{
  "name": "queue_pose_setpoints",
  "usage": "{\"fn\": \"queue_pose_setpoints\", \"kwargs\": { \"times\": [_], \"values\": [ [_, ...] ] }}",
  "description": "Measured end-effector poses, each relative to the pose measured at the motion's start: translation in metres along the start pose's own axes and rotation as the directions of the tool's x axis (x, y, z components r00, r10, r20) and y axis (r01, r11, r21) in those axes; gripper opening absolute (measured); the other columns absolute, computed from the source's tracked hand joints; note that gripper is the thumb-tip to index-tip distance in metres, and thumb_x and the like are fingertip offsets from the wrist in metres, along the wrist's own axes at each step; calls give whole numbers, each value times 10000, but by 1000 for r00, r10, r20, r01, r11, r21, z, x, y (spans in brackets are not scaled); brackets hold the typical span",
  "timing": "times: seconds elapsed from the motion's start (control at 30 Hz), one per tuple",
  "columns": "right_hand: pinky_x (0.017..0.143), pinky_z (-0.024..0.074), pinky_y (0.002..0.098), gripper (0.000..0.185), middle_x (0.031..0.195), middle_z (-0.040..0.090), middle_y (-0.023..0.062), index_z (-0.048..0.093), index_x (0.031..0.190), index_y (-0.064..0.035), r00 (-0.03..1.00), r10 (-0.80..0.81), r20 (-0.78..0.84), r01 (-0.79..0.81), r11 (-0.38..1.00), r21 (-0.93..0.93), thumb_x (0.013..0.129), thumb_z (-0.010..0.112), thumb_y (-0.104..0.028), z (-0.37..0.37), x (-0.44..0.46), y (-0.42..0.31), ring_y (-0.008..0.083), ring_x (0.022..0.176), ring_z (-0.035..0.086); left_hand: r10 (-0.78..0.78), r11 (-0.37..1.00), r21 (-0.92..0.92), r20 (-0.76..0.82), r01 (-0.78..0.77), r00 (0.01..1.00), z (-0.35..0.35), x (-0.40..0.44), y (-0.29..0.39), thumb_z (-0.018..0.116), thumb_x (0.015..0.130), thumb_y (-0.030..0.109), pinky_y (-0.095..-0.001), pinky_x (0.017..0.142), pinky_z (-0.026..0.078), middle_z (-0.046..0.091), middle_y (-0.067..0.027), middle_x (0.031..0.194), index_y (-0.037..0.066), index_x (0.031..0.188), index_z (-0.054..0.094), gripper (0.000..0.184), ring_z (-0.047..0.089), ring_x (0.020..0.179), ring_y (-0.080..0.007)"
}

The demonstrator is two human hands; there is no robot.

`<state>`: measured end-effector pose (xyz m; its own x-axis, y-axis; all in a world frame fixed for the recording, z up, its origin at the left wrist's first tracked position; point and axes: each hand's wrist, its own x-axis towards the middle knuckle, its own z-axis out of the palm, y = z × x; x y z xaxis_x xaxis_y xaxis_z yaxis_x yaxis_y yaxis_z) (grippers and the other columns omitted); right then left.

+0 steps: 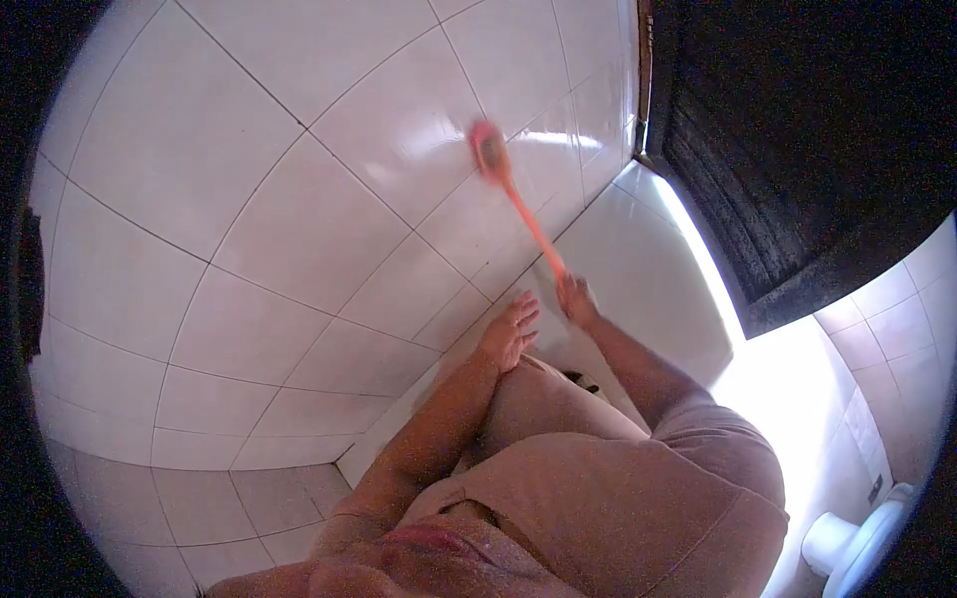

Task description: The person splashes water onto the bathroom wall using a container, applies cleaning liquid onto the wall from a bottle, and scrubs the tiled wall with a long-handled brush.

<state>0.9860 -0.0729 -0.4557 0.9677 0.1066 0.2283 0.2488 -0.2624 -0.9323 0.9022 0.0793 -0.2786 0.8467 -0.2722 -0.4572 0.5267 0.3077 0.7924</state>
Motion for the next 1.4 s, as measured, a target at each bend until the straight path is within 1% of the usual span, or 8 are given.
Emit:
{"fn": "queue_pose_setpoints", "kwargs": {
  "times": [0.2,0.23,0.27,0.33,0.53,0.8,1.13,1.4],
  "values": [
    [294,256,264,448,424,366,22,397,617,-92,975,109,194,-212,726,655,853,321,-466,-67,147,-235,124,306,326,11,1000,6,-30,-11,999,3,-1,5,337,851,464,-459,997,131,197,-113,1348,112,1310,187,598,163,1251,-249],
    [294,256,264,448,424,366,22,397,617,-92,976,108,191,-209,723,658,853,321,-466,-56,147,-217,124,306,326,12,1000,11,-30,-11,999,4,-2,6,337,851,464,-459,997,131,197,-113,1348,112,1310,187,598,163,1251,-249],
    [295,250,263,480,436,368,21,398,624,-98,991,-83,-106,116,925,362,840,296,-514,-34,147,-177,123,313,326,13,1000,13,-28,-13,1000,6,-3,8,340,849,464,-458,996,132,194,-110,1349,114,1310,187,598,164,1251,-247],
    [321,275,265,500,447,379,20,405,633,-97,980,-174,-94,183,979,92,836,272,-535,-16,98,-132,122,345,352,21,1000,14,-21,-21,1000,5,0,7,342,848,464,-457,996,133,192,-106,1351,116,1310,188,599,164,1250,-246],
    [350,306,270,558,456,387,13,410,626,-104,872,342,352,-430,877,214,822,211,-587,-11,-36,-83,117,385,382,2,1000,5,-44,-1,999,10,-1,8,359,846,445,-460,995,125,193,-102,1350,111,1306,199,590,140,1257,-233],
    [283,195,245,570,422,265,-35,340,603,-151,943,267,197,-313,520,795,747,221,-689,-93,161,-227,88,305,234,9,1000,6,-63,-9,998,3,1,3,392,824,482,-483,993,110,168,-103,1354,107,1313,184,651,141,1252,-248],
    [304,283,246,560,499,372,-14,419,709,-123,831,419,365,-556,630,542,799,189,-625,-23,-19,-203,98,354,331,18,999,-42,-8,-19,1000,-4,16,-9,392,816,498,-467,1002,73,153,-102,1363,92,1312,180,675,130,1258,-241],
    [295,230,248,616,425,280,-24,356,572,-136,879,379,288,-421,336,843,699,252,-729,-93,146,-212,99,316,259,57,998,29,-82,-55,995,8,-8,4,392,810,510,-460,1003,44,135,-99,1372,100,1316,169,689,96,1270,-233]
  ]
}}
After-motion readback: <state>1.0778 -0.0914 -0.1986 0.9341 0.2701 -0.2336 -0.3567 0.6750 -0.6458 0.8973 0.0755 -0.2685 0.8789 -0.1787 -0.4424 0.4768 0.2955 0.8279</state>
